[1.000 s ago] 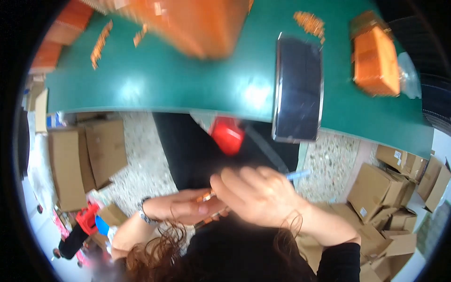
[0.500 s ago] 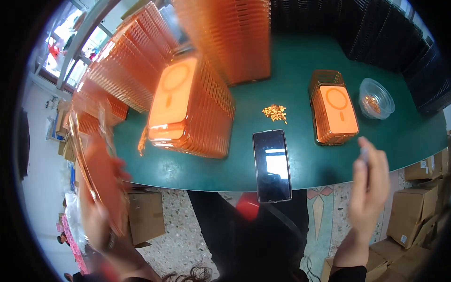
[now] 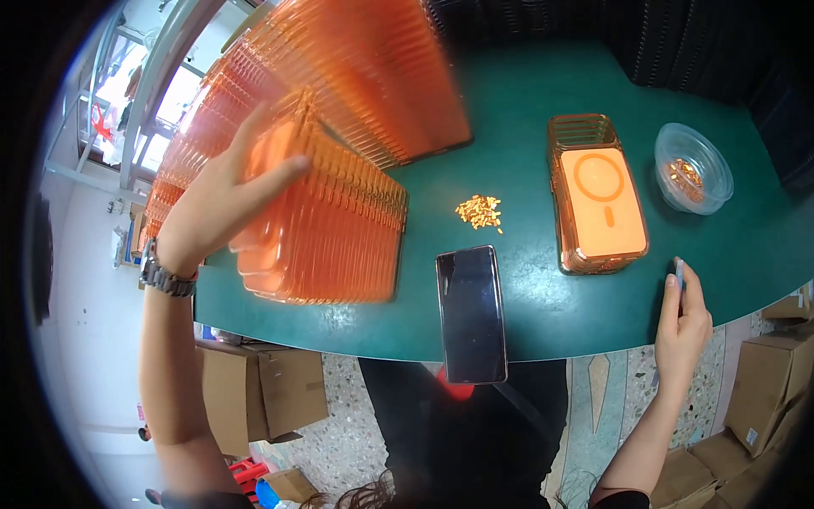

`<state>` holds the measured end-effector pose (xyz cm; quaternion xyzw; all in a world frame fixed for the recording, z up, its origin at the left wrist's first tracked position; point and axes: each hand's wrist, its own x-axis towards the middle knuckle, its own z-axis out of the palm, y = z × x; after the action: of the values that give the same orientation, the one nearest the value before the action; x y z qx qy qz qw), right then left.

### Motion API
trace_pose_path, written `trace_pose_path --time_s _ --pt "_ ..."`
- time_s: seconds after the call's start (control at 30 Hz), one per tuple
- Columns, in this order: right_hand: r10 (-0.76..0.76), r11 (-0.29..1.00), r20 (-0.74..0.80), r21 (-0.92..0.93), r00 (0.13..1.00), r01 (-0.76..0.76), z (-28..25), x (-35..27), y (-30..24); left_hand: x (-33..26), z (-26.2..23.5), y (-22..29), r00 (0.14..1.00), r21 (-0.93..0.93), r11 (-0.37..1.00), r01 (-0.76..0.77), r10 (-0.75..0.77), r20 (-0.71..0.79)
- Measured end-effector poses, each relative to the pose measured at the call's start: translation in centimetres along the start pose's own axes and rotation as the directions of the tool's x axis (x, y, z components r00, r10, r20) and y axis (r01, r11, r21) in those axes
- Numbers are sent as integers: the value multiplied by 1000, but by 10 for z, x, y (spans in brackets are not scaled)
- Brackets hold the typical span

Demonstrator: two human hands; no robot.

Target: Assembling magnetic phone cases by manually placing components into transparent orange shells.

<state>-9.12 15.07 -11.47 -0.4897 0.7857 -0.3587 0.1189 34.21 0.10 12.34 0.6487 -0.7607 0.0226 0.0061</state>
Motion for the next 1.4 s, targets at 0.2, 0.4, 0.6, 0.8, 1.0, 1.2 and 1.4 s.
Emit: trace_pose_path --time_s 0.2,0.4,0.6,0.8,1.0,1.2,1.4 --pt "-49 999 -71 8 996 50 7 -1 9 -36 -8 8 975 -92 992 87 -66 210" --pt "-46 999 -81 18 996 47 12 -3 10 -58 -6 1 969 -162 979 123 -83 231" --pt "12 999 -51 37 999 -10 4 -4 25 -81 -7 2 962 -478 842 250 -273 23" --pt "-23 1000 -87 -6 996 23 8 -4 -6 -171 132 -47 935 -698 676 236 -355 -28" --pt "5 999 -68 -48 998 -8 5 -7 1 -154 237 0 878 -682 682 264 -463 -123" --pt "-73 996 -138 -64 988 64 11 -8 -3 -146 250 -1 852 -724 656 213 -487 -191" --pt "-29 994 -107 -104 994 18 6 -5 -15 -137 241 11 843 -731 648 212 -500 -199"
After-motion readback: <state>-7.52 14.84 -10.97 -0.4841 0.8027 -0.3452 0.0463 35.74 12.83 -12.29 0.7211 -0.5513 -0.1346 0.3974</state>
